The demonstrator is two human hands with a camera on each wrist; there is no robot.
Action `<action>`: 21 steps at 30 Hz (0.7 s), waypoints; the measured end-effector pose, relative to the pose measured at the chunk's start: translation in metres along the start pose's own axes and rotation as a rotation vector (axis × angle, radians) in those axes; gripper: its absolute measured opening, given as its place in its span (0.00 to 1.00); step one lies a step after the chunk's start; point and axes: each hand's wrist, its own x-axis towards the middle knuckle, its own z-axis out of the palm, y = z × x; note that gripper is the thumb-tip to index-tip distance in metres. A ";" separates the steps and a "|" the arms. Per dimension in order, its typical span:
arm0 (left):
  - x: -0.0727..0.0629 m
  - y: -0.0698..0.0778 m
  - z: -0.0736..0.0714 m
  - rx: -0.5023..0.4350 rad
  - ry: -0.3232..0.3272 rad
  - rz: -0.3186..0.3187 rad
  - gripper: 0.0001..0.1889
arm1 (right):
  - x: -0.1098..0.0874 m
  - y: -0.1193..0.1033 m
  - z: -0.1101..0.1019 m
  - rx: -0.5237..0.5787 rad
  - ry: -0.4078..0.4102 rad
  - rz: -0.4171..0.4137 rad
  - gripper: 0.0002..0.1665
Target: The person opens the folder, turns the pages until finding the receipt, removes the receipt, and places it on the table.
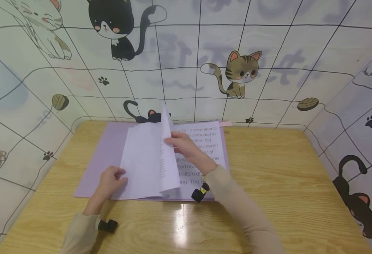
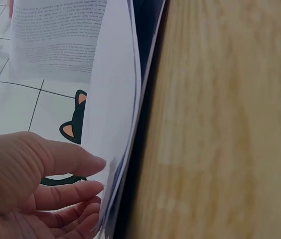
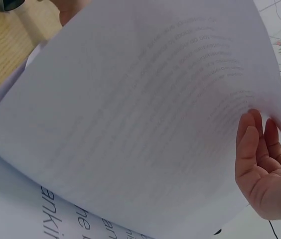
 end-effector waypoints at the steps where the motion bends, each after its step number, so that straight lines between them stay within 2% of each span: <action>1: -0.001 0.001 0.000 -0.001 0.000 0.005 0.11 | 0.001 0.001 0.002 -0.002 0.000 0.002 0.24; 5: -0.004 0.006 -0.001 -0.008 0.024 0.054 0.11 | 0.006 0.002 0.008 -0.004 0.007 0.017 0.25; 12: -0.007 0.018 -0.005 -0.026 0.129 0.221 0.10 | 0.014 0.004 0.019 -0.009 0.013 0.034 0.24; 16: -0.012 0.031 -0.011 -0.054 0.174 0.301 0.10 | 0.016 0.005 0.024 -0.009 -0.006 0.030 0.24; 21: -0.019 0.054 -0.017 -0.104 0.226 0.404 0.10 | 0.018 0.005 0.029 -0.033 0.000 0.026 0.26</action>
